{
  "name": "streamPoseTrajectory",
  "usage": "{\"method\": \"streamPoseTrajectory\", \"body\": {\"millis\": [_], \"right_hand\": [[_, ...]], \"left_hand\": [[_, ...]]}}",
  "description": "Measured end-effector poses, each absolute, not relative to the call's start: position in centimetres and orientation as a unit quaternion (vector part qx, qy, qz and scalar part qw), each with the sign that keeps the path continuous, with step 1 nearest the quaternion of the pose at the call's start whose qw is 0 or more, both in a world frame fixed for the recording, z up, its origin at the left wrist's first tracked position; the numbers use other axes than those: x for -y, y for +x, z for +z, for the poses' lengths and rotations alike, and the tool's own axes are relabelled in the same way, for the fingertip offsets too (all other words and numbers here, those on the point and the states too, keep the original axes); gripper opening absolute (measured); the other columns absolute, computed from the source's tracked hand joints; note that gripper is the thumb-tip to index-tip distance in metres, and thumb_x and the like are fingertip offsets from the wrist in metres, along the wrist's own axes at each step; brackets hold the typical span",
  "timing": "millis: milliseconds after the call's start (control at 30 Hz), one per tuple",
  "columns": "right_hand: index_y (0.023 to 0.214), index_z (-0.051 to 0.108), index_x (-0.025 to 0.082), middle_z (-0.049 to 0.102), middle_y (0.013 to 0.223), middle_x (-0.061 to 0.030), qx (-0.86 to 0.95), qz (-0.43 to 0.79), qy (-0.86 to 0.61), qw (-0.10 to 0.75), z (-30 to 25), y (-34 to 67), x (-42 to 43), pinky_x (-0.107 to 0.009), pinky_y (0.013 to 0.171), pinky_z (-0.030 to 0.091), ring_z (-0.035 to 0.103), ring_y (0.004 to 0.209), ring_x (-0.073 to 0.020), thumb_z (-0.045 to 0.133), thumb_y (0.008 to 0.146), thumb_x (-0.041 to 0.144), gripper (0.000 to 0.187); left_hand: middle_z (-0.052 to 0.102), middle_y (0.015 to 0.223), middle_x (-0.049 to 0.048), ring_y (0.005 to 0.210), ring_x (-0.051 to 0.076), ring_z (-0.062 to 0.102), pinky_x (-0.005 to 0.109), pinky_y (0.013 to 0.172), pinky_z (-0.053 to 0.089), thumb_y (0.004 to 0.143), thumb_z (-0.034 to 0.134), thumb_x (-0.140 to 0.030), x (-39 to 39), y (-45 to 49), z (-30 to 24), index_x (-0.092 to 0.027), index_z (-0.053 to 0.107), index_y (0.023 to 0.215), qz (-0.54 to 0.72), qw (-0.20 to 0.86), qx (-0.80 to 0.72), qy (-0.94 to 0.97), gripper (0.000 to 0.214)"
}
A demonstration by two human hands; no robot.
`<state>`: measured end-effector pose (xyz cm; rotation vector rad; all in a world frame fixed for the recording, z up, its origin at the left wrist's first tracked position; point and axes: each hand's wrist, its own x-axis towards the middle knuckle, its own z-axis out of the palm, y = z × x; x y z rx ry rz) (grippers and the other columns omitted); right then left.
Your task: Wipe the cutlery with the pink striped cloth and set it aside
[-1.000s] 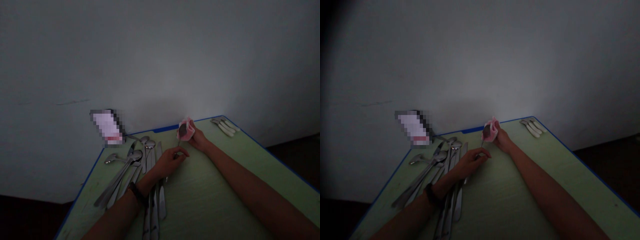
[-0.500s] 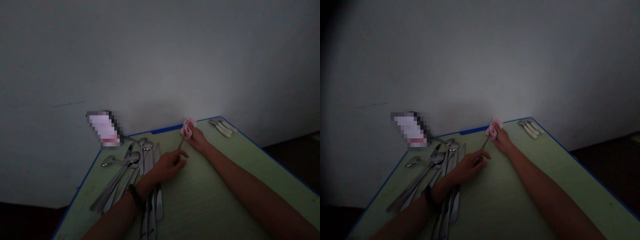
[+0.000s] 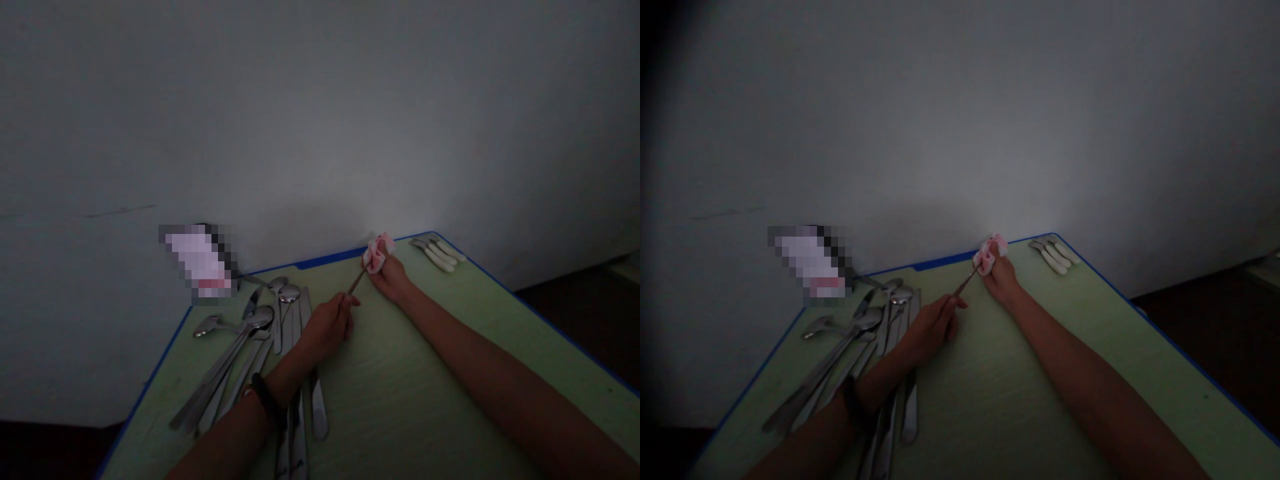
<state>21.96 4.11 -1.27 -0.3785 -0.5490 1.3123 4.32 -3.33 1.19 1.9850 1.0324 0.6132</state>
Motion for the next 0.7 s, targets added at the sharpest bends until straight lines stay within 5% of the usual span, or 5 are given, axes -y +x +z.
{"method": "streamPoseTrajectory", "body": {"millis": [467,700], "right_hand": [[0.069,0.061,0.014,0.062,0.064,-0.0027,0.411,0.583,-0.328,0.619,-0.7,19.1,-1.5,-0.026,0.057,0.042,0.054,0.059,-0.0126,0.061,0.07,0.054,0.04],[0.076,0.061,0.016,0.065,0.074,-0.0034,0.278,0.532,-0.313,0.736,-0.6,19.3,-2.7,-0.028,0.069,0.048,0.059,0.07,-0.014,0.061,0.072,0.05,0.034]], "left_hand": [[0.045,0.048,-0.0068,0.045,0.011,0.043,0.022,0.049,0.035,0.091,0.028,-0.041,2.7,4.2,1.0,-0.016,0.053,0.098,0.291,0.417,-0.411,0.757,0.036],[0.045,0.051,-0.005,0.049,0.012,0.046,0.024,0.053,0.033,0.092,0.028,-0.039,3.2,4.1,1.4,-0.018,0.052,0.08,0.215,0.339,-0.409,0.819,0.034]]}}
